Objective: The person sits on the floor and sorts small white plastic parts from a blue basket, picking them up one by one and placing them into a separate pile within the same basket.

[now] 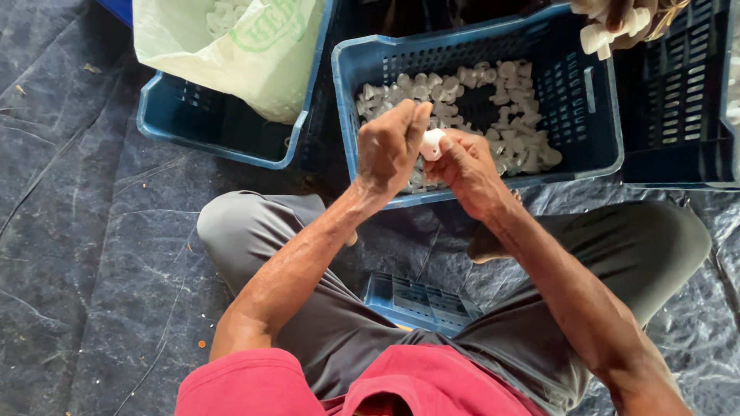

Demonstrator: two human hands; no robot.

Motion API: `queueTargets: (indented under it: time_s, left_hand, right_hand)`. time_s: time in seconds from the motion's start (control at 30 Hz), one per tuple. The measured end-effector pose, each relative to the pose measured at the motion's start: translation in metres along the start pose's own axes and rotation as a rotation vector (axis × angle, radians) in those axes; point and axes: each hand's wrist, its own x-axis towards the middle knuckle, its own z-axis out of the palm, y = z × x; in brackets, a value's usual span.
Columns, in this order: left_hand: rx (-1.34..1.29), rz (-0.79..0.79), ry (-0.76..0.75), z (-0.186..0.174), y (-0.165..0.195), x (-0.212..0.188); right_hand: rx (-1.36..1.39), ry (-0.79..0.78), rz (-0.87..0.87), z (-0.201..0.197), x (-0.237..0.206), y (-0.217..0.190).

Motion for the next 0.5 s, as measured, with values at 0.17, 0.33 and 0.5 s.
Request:
queueTargets:
  time_s: [0.17, 0.33, 0.5]
  left_hand:
    - [-0.074, -0.297, -0.047, 0.003, -0.009, -0.003]
    - [-0.146, -0.453, -0.072, 0.008, -0.019, -0.005]
    - [0.026, -0.235, 0.024, 0.001, -0.016, -0.004]
  right_hand:
    - [-1.377, 0.087, -0.692, 0.019, -0.016, -0.022]
    - [-1.543, 0.094, -0.942, 0.034, -0.018, -0.025]
    - [-0.574, 0.145, -0.275, 0.019, -0.005, -0.011]
